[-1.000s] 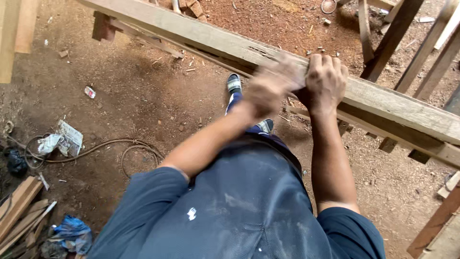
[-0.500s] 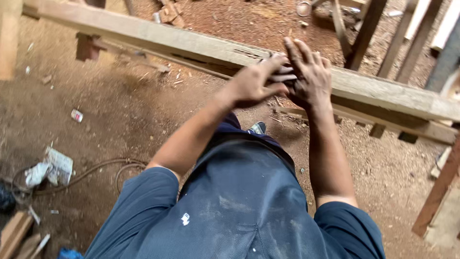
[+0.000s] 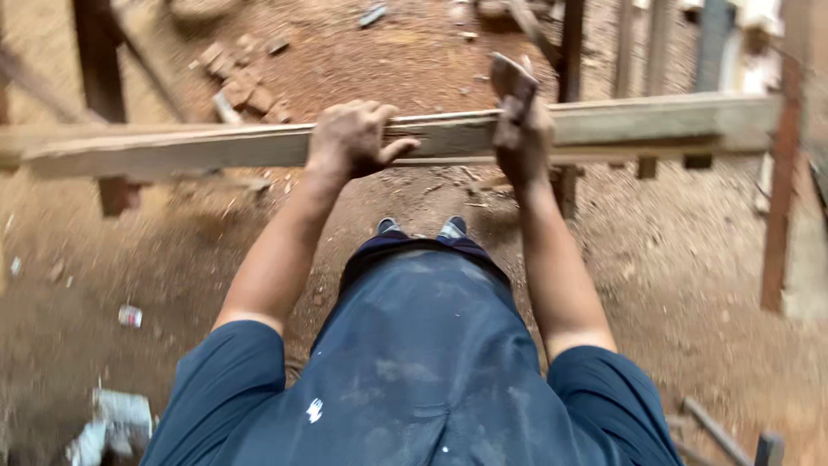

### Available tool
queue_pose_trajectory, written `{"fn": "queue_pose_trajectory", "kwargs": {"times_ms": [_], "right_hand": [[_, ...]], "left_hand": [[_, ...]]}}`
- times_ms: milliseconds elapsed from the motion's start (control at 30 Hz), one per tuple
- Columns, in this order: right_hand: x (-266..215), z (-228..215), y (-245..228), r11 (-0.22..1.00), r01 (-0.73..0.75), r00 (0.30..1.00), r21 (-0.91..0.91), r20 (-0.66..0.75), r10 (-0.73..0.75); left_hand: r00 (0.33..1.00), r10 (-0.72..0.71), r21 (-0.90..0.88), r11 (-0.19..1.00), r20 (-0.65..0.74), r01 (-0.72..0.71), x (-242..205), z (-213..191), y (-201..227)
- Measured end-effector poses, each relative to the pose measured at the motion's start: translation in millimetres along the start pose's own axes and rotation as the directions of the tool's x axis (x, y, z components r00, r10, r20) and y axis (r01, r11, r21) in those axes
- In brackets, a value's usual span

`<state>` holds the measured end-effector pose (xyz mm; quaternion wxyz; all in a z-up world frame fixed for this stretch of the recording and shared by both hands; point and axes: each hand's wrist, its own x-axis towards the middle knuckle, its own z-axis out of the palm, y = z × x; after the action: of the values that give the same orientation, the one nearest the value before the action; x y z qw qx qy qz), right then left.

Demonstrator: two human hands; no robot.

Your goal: The person sands a long wooden plank by hand using sandpaper and a scraper tool, moving along the length of the wood to smooth it.

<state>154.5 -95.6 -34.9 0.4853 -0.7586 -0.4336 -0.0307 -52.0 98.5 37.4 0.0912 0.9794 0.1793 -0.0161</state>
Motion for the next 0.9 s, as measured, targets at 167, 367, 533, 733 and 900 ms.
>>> {"fn": "queue_pose_trajectory", "kwargs": {"times_ms": [167,367,533,733,900], "right_hand": [[8.9,15.2,-2.2,0.997,-0.012,0.996,-0.079,-0.094,0.004],[-26.9,60.0,-52.9,0.915,0.308,0.950,-0.261,0.132,-0.282],[-37.7,87.5,-119.9,0.813,0.285,0.906,-0.508,0.419,-0.056],[-33.8,86.3,-149.1,0.899,0.186,0.914,-0.397,0.405,-0.010],[-42.7,79.0,-101.8,0.852,0.259,0.947,-0.455,0.294,-0.131]], "left_hand": [[0.952,0.248,0.074,0.968,-0.179,-0.239,-5.5,-4.2,-6.1],[0.957,0.036,-0.004,0.999,0.286,-0.037,18.0,7.7,-21.7],[0.974,0.220,-0.011,0.975,0.049,-0.220,24.5,25.4,-41.9],[0.967,0.254,-0.012,0.967,-0.014,-0.254,13.8,20.9,-46.7],[0.968,0.124,-0.047,0.992,0.219,-0.117,17.2,7.6,-30.6]]}}
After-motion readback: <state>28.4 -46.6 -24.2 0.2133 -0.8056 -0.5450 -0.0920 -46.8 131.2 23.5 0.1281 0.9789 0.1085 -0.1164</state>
